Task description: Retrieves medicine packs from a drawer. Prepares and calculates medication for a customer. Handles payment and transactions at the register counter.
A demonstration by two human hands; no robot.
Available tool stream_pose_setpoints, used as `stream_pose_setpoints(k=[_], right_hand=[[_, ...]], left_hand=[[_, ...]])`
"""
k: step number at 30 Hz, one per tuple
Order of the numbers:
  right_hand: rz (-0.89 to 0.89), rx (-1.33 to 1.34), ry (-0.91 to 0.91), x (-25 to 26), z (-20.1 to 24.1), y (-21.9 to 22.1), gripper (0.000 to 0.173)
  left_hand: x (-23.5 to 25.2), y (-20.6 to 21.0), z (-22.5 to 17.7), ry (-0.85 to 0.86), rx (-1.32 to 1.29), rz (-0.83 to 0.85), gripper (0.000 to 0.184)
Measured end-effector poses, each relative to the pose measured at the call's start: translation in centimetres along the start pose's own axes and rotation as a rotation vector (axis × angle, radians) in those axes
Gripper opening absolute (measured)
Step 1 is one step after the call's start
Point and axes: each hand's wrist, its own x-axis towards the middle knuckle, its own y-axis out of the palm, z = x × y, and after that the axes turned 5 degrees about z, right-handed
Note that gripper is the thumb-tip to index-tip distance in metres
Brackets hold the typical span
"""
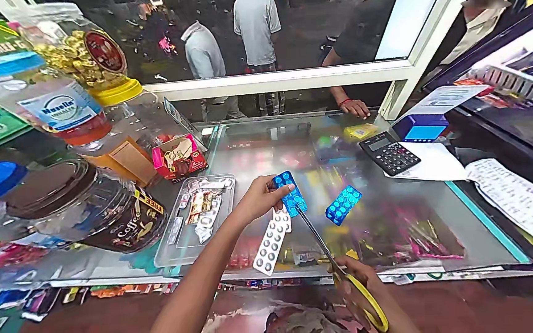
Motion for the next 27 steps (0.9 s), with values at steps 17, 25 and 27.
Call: stream_pose_setpoints(k=[17,25,27], right_hand=[[-0.116,-0.017,0.013,0.4,1.1,0.9,0.038],[-0.162,-0.123,-0.006,0.3,0.6,1.0,0.035],[-0.146,-0.094,-0.02,0.4,0.3,0.8,0.038]], left_hand=[[0.5,1.0,-0.3,-0.042,-0.055,-0.004,0.013],[0.5,1.3,0.0,-0.02,-0.09,0.007,0.014],[0.6,1.3,0.2,-0.021,-0.095,0.011,0.013]])
